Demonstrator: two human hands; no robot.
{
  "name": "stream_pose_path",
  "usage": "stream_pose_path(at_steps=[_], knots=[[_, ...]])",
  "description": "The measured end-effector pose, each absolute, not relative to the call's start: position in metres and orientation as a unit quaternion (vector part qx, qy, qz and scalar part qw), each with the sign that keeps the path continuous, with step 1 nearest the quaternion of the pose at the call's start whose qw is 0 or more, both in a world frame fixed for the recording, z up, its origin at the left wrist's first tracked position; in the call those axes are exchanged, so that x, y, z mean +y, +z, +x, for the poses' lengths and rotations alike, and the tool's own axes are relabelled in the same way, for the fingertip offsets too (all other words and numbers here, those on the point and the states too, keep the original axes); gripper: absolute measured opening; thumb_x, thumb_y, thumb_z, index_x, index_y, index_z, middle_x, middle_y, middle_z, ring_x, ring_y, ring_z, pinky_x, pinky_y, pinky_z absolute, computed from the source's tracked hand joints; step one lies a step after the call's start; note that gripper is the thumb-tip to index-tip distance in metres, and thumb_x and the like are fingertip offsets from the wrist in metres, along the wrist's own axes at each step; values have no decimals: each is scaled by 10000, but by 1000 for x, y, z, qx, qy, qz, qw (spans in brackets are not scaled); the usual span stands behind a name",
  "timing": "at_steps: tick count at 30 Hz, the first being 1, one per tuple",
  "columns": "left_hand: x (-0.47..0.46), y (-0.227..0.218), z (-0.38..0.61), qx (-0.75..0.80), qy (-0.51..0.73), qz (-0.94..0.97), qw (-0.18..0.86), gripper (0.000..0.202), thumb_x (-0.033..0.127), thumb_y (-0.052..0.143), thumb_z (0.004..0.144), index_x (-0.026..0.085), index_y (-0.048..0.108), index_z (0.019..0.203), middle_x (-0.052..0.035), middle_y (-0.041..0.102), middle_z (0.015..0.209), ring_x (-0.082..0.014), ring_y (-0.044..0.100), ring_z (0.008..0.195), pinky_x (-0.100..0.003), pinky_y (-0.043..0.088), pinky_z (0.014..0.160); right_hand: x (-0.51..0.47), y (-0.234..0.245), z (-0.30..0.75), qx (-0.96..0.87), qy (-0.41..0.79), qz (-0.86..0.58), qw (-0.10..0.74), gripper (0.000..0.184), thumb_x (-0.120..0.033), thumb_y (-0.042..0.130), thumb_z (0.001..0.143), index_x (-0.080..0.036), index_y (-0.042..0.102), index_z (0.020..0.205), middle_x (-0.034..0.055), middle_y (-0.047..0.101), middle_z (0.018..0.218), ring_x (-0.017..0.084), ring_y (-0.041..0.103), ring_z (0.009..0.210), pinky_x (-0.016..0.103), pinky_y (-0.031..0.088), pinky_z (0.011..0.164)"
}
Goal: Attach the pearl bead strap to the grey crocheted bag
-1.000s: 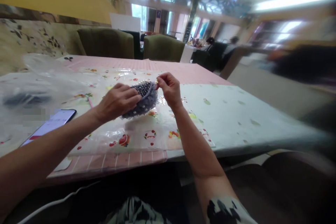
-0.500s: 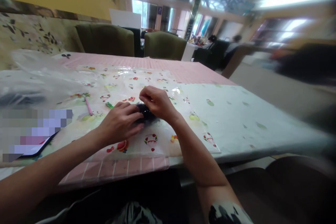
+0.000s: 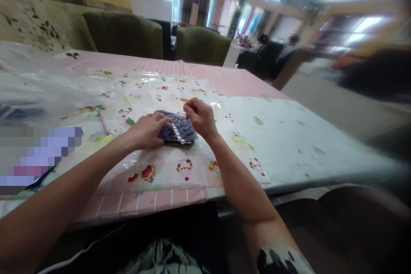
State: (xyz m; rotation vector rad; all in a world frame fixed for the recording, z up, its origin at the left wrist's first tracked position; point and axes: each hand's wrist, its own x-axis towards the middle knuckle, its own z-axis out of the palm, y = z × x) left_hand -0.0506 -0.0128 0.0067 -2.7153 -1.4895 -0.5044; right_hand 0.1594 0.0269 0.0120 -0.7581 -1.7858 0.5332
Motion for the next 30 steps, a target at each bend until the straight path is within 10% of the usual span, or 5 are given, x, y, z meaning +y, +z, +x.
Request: stream_pose_path(at_steps=[11,19,30], knots=[[10,59,-60,-550,-287,-777,-112,262,303,547,750,192,698,934,-26,693,731,-167,606,652,-286,464,653,29,19,174,-627,235,-366,646,126,-301,564,889,-226,520,798,-26,532,732,101,529,653,259,462,672],[5,55,-81,-523,-292,-708,-374,322,400,534,771,193,697,957,-77,712,714,-214,643,569,-350,531,537,43,22,186,-512,371,-353,689,243,-429,599,882,-235,470,813,-60,446,653,64,451,511,213,496,536],[-12,65,-79,-535,-345,-614,-466,344,338,695,660,189,740,967,-49,742,782,-176,667,616,-269,533,574,16,48,181,-610,444,-290,589,366,-535,651,826,-206,494,799,-33,601,669,44,460,427,196,341,374]])
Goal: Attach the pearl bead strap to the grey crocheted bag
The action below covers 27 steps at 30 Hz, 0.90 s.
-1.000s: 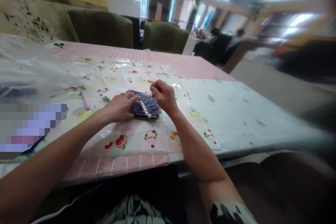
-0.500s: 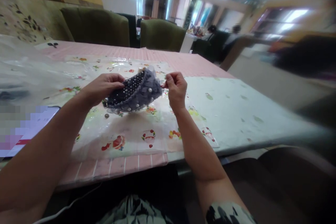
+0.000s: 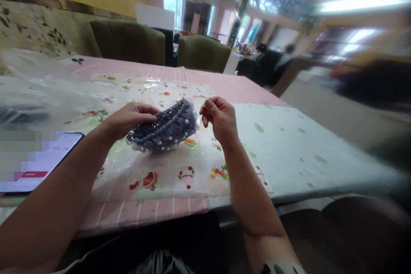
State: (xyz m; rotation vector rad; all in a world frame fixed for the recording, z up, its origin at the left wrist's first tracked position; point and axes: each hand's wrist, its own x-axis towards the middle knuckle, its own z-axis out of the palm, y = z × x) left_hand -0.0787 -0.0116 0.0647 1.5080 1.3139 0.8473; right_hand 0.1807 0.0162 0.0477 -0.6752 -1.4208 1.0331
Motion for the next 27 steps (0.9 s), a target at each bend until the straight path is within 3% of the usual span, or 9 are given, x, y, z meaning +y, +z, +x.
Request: stream_pose_path(at_steps=[5,9,12,18,22,27], knots=[[-18,67,-74,514,337,632,472,284,317,731,643,189,756,896,-38,733,754,-157,653,641,-243,510,594,-10,79,153,-697,469,-255,479,236,-390,646,857,-213,497,811,-60,560,580,40,382,393,193,252,368],[-13,62,-77,500,348,619,495,255,285,742,643,191,767,879,-35,732,769,-135,633,641,-232,496,603,-9,85,131,-760,447,-266,390,134,-306,605,880,-199,544,827,-66,507,539,56,409,467,195,296,451],[-10,59,-80,499,352,592,526,241,266,756,639,185,772,866,-42,735,775,-131,629,643,-228,493,601,1,79,125,-788,404,-279,372,195,-302,582,887,-167,583,745,-45,514,561,66,444,546,208,339,527],[-9,58,-81,487,351,546,584,188,216,756,635,195,777,821,-39,734,744,-125,634,618,-205,488,559,4,74,131,-827,346,-262,356,105,-233,560,877,-175,643,904,-35,570,676,76,482,612,233,389,617],[-11,60,-79,492,350,524,600,166,195,752,623,191,771,788,-33,729,706,-121,634,584,-198,488,536,-1,74,133,-859,214,-283,369,137,-253,538,917,-218,658,974,3,676,873,117,594,790,267,433,762],[-8,58,-81,492,355,506,613,144,192,749,608,185,761,751,-19,709,648,-112,619,546,-189,479,518,-1,71,133,-920,87,-250,291,197,-253,487,964,-232,682,978,22,710,1011,153,620,970,315,384,918]])
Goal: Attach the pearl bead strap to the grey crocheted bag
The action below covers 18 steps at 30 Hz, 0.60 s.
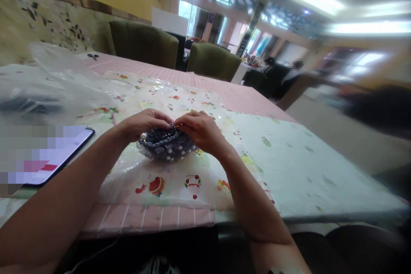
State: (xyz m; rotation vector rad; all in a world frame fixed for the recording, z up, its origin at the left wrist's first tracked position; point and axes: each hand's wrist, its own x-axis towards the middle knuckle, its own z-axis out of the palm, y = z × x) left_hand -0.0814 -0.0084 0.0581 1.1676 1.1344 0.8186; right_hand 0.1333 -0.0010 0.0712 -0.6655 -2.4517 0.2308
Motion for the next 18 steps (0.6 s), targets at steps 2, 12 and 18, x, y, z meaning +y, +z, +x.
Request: stream_pose_path(at_steps=[2,12,18], knots=[[-6,56,-83,488,357,495,623,156,184,738,605,184,762,759,-23,717,667,-117,626,558,-196,486,528,0,71,136,-927,74,-241,277,211,-235,471,968,-227,680,987,24,715,1005,151,623,959,317,378,917],[-10,58,-81,485,357,506,617,196,195,738,608,169,757,801,-30,716,690,-118,613,567,-201,460,525,-8,85,137,-885,118,-338,299,152,-224,500,913,-214,619,1007,-5,698,825,121,604,730,267,418,703],[-10,56,-82,456,358,541,609,124,209,724,616,185,735,737,-1,673,643,-103,573,552,-200,428,517,-8,93,128,-926,52,-270,261,137,-225,458,939,-217,595,935,8,681,880,135,595,830,306,409,828]])
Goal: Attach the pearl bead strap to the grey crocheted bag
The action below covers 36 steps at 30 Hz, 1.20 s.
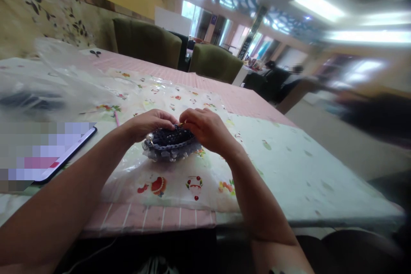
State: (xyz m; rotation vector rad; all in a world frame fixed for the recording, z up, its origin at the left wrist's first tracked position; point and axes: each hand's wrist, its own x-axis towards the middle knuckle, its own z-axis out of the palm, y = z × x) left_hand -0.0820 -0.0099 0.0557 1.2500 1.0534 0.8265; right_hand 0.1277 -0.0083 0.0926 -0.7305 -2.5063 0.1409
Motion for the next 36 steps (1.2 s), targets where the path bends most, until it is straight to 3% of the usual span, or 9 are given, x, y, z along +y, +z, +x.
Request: stream_pose_path(at_steps=[4,8,11,14,18,20,23,27,36], knots=[[-12,58,-81,462,363,597,546,169,232,693,644,187,738,800,-21,704,741,-134,608,641,-240,460,592,-5,83,130,-884,82,-297,353,112,-238,465,946,-222,574,927,23,674,915,149,597,872,329,429,868],[-18,61,-72,485,354,722,344,193,210,617,691,178,731,843,-7,672,701,-136,580,622,-257,458,613,-10,70,134,-832,142,-310,438,80,-240,467,931,-223,544,939,54,658,1052,159,607,910,346,463,867],[-19,57,-65,440,367,800,176,214,166,557,742,185,724,874,-28,695,877,-152,624,768,-281,486,749,-7,67,139,-747,266,-324,517,56,-263,476,901,-222,490,936,55,630,1057,113,578,743,292,487,698],[-15,48,-64,399,373,836,51,231,137,512,804,189,713,904,-51,685,995,-182,630,919,-321,481,867,4,70,150,-663,383,-333,551,74,-249,490,837,-217,477,903,12,575,859,75,449,563,245,389,505],[-8,37,-65,344,404,847,-27,195,139,497,879,195,680,917,-64,665,1020,-181,614,976,-332,483,900,9,77,163,-634,491,-316,507,91,-290,509,823,-201,530,829,-63,377,593,66,274,456,235,216,416],[-6,33,-64,323,427,844,-43,167,145,504,899,203,660,915,-64,650,1036,-171,611,983,-326,490,897,5,78,163,-652,494,-321,477,167,-351,539,846,-193,565,795,-85,298,521,66,232,446,237,194,424],[-8,30,-61,310,454,833,-59,130,155,521,906,223,631,919,-55,633,1068,-163,607,1007,-325,500,902,-4,74,157,-714,449,-318,434,224,-382,613,829,-170,627,756,-63,406,530,69,345,511,231,290,494],[-13,29,-57,318,472,819,-70,85,194,539,911,248,604,908,-42,627,1067,-164,604,1019,-330,522,886,-9,67,152,-789,362,-310,387,132,-282,639,816,-162,677,777,-30,565,666,79,465,647,231,362,622],[-15,24,-54,341,485,797,-118,77,203,546,899,274,572,888,-57,618,1086,-200,582,1033,-406,518,905,-15,62,158,-837,236,-356,342,39,-202,633,827,-196,669,840,-52,518,635,72,399,581,241,292,586]])
